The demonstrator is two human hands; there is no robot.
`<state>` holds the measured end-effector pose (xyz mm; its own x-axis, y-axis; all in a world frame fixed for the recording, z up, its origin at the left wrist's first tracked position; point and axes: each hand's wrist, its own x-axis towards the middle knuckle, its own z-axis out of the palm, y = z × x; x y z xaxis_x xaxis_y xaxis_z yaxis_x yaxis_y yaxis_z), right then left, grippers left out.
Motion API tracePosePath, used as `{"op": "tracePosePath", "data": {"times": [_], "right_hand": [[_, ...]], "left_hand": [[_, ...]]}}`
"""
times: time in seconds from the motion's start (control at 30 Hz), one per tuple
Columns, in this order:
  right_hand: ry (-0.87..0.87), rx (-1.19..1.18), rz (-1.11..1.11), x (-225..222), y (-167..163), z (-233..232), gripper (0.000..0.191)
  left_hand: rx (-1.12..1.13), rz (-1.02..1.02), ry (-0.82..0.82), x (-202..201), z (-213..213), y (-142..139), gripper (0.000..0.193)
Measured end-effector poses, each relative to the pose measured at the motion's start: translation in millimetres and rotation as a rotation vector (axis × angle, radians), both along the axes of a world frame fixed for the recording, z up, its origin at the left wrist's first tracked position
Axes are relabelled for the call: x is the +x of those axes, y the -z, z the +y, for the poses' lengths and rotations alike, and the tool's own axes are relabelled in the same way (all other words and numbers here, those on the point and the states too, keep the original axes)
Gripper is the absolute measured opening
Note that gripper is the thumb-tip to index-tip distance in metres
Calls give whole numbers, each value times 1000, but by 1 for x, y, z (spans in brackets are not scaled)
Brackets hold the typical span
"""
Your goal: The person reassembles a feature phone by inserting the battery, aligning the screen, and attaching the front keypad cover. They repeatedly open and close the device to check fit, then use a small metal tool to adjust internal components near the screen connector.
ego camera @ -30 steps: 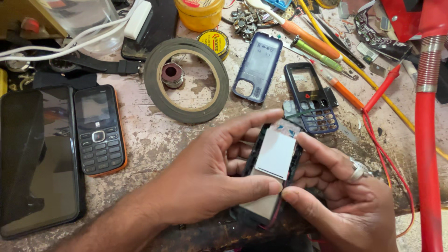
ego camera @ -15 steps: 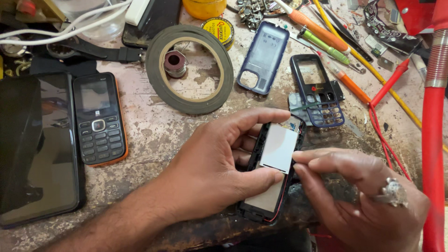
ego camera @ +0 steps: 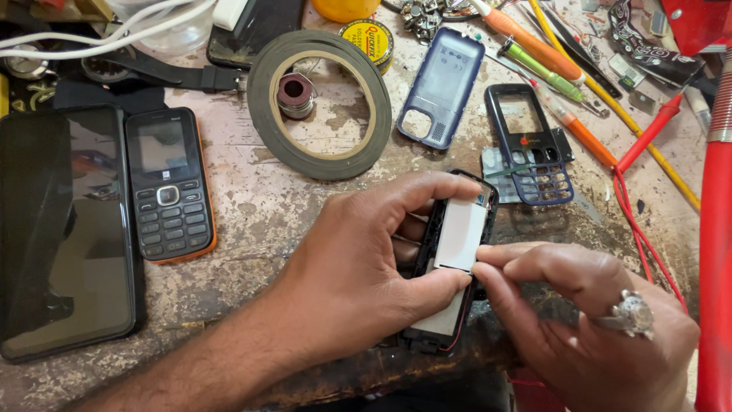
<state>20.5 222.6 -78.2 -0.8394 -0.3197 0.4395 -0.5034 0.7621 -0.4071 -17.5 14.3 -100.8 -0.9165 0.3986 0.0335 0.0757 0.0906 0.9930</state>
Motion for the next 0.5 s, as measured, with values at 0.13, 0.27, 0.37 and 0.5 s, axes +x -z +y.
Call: {"op": "tracePosePath", "data": {"times": [0.13, 0.27, 0.37, 0.5], "right_hand": [[7, -47, -12, 0, 2, 0, 35], [-15, -118, -40, 0, 2, 0, 34], [-13, -88, -26, -1, 1, 1, 34], [3, -52, -14, -1, -1, 0, 32]], "left_hand": [[16, -2, 8, 0, 2, 1, 57], [50, 5, 18, 1, 3, 3, 57], [58, -3, 20, 1, 3, 3, 57], [51, -12, 23, 0, 2, 1, 56]]}}
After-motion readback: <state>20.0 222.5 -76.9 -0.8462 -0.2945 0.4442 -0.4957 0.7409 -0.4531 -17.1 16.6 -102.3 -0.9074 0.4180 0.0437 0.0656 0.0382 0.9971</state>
